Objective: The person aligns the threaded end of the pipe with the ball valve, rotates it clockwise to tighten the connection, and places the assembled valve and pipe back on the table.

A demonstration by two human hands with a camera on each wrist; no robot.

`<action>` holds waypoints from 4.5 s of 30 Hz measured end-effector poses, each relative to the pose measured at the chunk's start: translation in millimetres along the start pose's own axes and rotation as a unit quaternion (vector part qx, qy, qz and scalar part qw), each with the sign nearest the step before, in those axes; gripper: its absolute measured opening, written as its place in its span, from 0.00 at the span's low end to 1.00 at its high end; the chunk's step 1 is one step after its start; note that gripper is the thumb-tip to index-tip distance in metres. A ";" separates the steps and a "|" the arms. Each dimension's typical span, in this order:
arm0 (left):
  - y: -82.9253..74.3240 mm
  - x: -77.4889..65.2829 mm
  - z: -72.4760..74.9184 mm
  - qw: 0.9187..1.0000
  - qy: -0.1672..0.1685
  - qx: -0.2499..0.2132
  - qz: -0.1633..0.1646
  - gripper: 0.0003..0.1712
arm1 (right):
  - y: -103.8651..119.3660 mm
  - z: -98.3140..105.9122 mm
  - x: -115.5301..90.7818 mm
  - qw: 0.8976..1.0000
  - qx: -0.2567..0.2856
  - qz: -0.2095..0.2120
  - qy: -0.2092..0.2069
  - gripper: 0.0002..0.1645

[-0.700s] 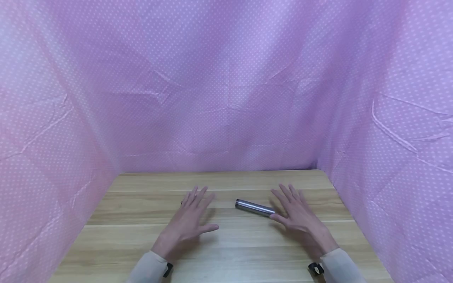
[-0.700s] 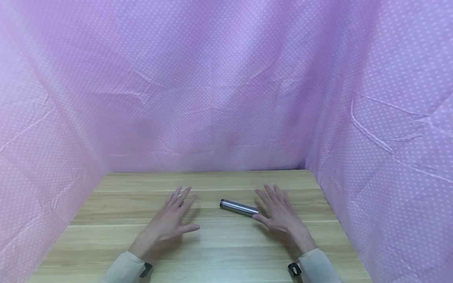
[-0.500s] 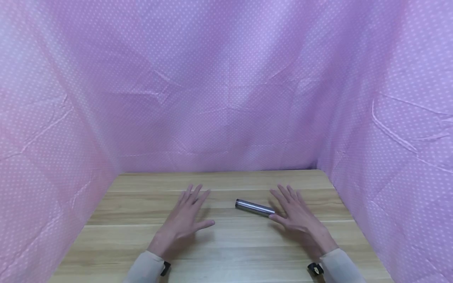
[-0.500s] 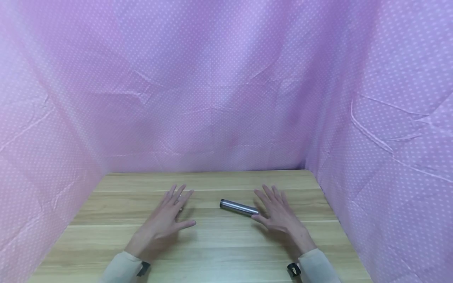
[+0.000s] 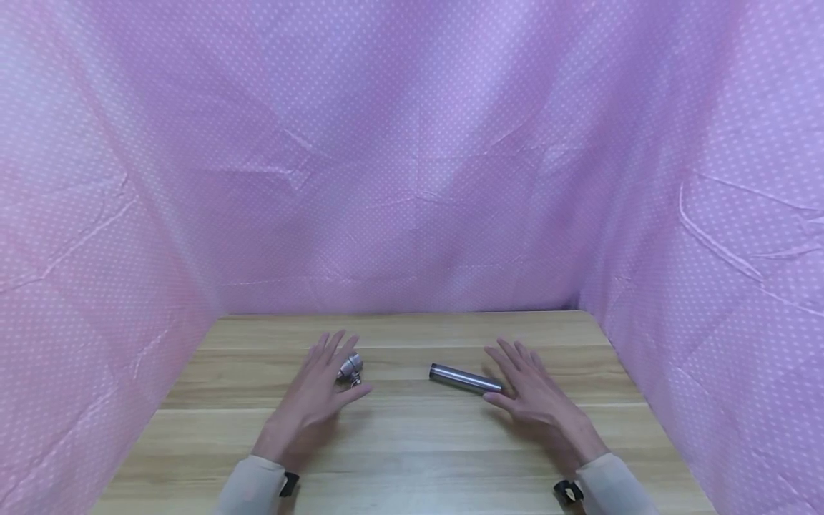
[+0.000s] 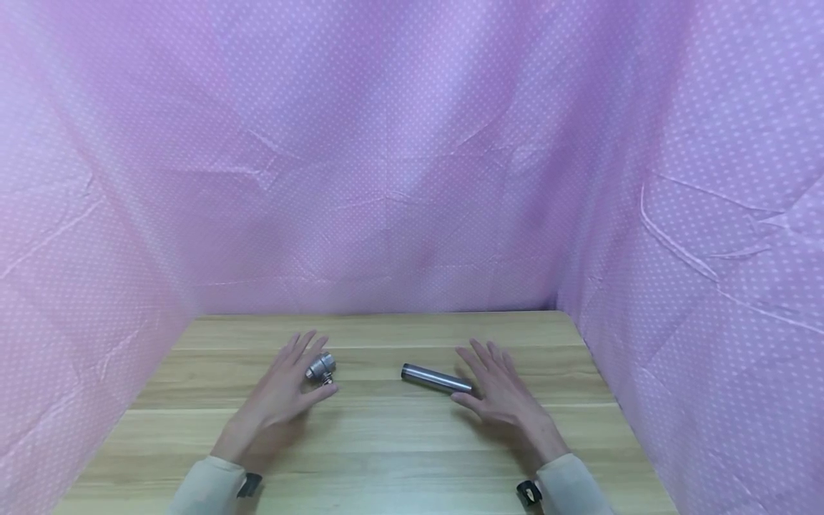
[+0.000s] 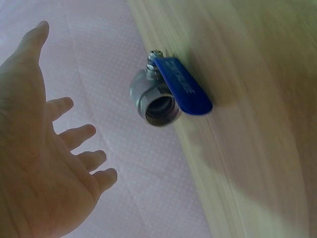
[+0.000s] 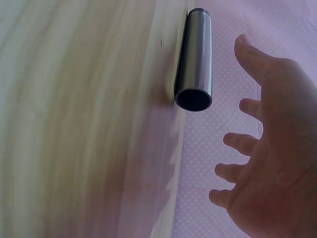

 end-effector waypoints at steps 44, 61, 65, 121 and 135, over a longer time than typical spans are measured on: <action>52.6 14.3 -17.1 0.993 0.033 -0.109 0.031 0.27 | 3.9 -25.5 18.7 0.988 0.143 -0.007 0.055 0.41; 56.0 21.8 -20.3 0.986 0.014 -0.149 0.074 0.29 | 4.0 -27.5 21.4 0.989 0.135 -0.013 0.056 0.22; 54.5 23.5 -21.0 0.985 0.012 -0.155 0.075 0.28 | 7.1 -26.9 20.9 0.991 0.123 -0.009 0.057 0.20; -72.5 6.0 60.7 0.926 -0.132 -0.349 -0.067 0.28 | 63.1 108.5 -4.2 0.910 0.287 0.139 -0.266 0.25; -111.7 -6.0 79.3 0.904 -0.137 -0.385 -0.128 0.28 | 92.9 141.8 -13.4 0.882 0.335 0.213 -0.254 0.31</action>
Point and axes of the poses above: each hand's wrist, its own x-axis towards the middle knuckle, its own z-axis out of the back of the hand, y = z × x, the point moved 10 cm from there along x, towards the middle knuckle, and after that the axes turned 3 degrees about y, right-handed, at the moved point
